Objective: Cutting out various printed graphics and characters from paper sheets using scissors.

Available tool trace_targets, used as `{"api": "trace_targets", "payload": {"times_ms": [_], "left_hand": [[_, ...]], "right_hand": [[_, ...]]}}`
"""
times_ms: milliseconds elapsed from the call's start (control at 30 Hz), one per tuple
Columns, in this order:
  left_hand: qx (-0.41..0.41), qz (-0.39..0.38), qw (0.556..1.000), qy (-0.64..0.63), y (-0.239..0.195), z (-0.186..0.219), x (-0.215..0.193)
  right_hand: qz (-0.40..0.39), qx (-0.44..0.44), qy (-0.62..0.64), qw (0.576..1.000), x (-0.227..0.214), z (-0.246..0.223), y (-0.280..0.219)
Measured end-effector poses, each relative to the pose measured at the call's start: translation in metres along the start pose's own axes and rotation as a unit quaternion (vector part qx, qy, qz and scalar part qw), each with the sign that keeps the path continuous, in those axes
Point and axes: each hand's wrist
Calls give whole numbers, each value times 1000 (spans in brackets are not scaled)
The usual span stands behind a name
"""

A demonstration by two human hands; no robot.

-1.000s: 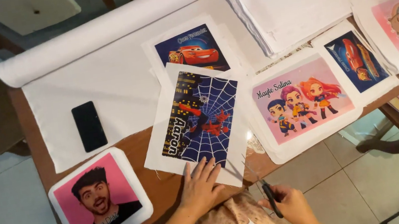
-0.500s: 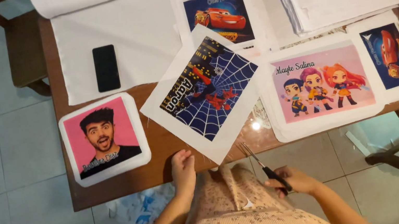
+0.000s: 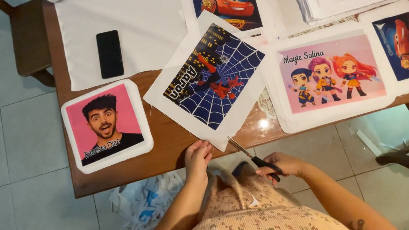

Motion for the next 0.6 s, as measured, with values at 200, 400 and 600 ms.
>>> {"api": "trace_targets", "payload": {"times_ms": [200,400,600], "left_hand": [[-17,22,995,96,5,-5,-8],[-117,-17,977,176,12,-10,-10],[-98,-3,984,149,15,-11,-9]], "right_hand": [[14,-7,-3,1000,13,-23,-6],[23,-9,-24,999,15,-42,-15],[6,11,-67,998,15,-52,-21]]}}
Point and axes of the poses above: each hand's wrist, its own y-axis towards the middle knuckle, its own x-axis out of the palm, z = x × y, and after that the axes turned 7 degrees about -y, right-handed
